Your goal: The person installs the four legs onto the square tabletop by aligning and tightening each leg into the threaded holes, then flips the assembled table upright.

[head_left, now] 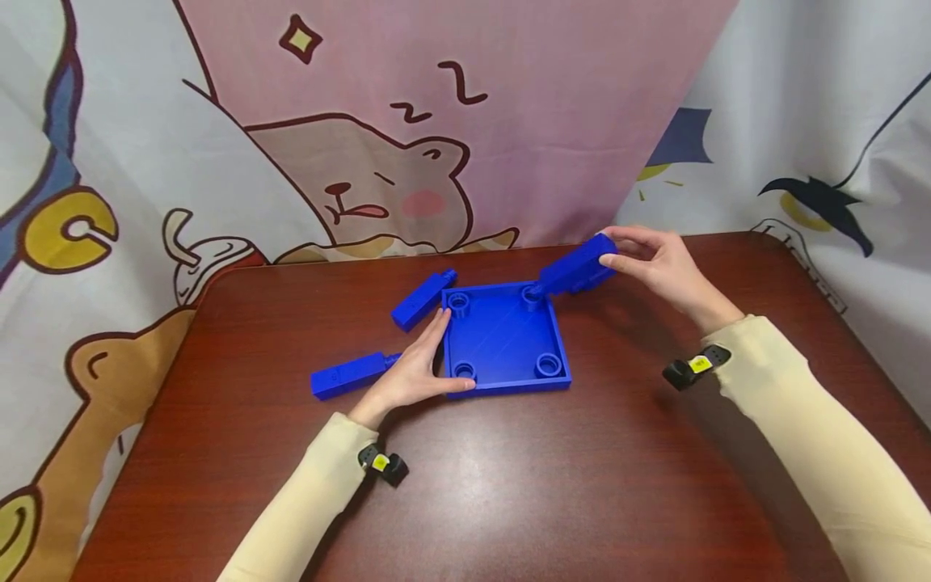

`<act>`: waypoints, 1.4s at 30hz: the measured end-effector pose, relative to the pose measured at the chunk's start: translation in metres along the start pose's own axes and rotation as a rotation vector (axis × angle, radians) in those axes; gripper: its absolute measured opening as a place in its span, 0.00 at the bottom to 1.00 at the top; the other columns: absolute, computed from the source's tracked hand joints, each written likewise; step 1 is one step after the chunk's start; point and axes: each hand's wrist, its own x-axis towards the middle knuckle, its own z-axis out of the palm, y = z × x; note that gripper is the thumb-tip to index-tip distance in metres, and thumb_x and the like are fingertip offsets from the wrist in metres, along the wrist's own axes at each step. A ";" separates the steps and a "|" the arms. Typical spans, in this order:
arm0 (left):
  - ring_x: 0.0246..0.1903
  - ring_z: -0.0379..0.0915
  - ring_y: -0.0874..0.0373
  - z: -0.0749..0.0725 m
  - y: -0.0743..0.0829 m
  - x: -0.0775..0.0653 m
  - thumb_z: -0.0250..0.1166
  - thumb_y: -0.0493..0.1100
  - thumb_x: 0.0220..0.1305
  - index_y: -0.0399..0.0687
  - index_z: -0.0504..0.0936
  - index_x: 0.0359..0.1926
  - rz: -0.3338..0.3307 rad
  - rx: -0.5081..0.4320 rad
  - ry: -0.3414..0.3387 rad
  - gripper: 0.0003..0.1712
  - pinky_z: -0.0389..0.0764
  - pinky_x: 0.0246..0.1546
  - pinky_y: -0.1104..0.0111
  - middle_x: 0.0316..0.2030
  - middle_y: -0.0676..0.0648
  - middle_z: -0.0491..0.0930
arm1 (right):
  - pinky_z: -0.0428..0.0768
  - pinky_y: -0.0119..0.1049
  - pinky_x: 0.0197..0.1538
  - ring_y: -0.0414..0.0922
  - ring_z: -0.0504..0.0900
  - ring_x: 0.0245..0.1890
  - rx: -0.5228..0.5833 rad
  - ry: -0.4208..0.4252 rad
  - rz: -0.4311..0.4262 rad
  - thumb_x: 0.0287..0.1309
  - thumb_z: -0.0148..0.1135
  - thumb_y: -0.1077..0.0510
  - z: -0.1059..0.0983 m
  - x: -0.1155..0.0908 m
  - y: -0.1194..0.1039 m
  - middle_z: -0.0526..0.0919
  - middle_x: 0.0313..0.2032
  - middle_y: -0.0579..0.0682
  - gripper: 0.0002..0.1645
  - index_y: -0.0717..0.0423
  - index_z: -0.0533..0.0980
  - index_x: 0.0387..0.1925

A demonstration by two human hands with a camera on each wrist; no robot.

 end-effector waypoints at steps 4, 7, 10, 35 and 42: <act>0.72 0.36 0.49 -0.001 0.000 0.000 0.75 0.55 0.51 0.42 0.39 0.76 0.000 -0.005 -0.007 0.66 0.49 0.68 0.51 0.75 0.40 0.36 | 0.78 0.26 0.45 0.37 0.80 0.47 -0.044 -0.036 -0.004 0.59 0.66 0.62 0.005 0.006 -0.004 0.81 0.48 0.45 0.22 0.65 0.76 0.55; 0.72 0.36 0.49 -0.001 0.000 0.000 0.75 0.55 0.51 0.42 0.39 0.76 -0.001 -0.007 -0.008 0.66 0.49 0.68 0.51 0.75 0.41 0.36 | 0.77 0.25 0.47 0.39 0.80 0.48 -0.094 -0.066 -0.032 0.59 0.66 0.62 0.009 0.012 -0.007 0.80 0.48 0.49 0.21 0.63 0.77 0.54; 0.73 0.36 0.49 -0.001 0.000 0.000 0.75 0.55 0.51 0.42 0.39 0.76 0.002 -0.007 -0.008 0.66 0.49 0.68 0.51 0.75 0.41 0.35 | 0.76 0.25 0.49 0.40 0.80 0.47 -0.130 -0.094 -0.076 0.58 0.67 0.63 0.014 0.017 -0.010 0.79 0.47 0.52 0.20 0.62 0.78 0.54; 0.73 0.35 0.50 0.000 0.000 0.000 0.74 0.55 0.52 0.42 0.39 0.76 0.017 -0.005 -0.012 0.65 0.49 0.68 0.52 0.75 0.41 0.35 | 0.78 0.32 0.44 0.50 0.79 0.45 -0.136 -0.165 -0.098 0.59 0.67 0.60 0.052 0.032 -0.015 0.77 0.46 0.53 0.23 0.60 0.76 0.57; 0.73 0.34 0.49 -0.002 0.001 -0.001 0.75 0.55 0.51 0.42 0.39 0.76 0.016 -0.007 -0.016 0.66 0.48 0.68 0.52 0.75 0.41 0.35 | 0.78 0.32 0.41 0.45 0.79 0.44 -0.126 -0.133 -0.076 0.60 0.66 0.58 0.056 0.031 -0.012 0.79 0.47 0.52 0.23 0.58 0.76 0.56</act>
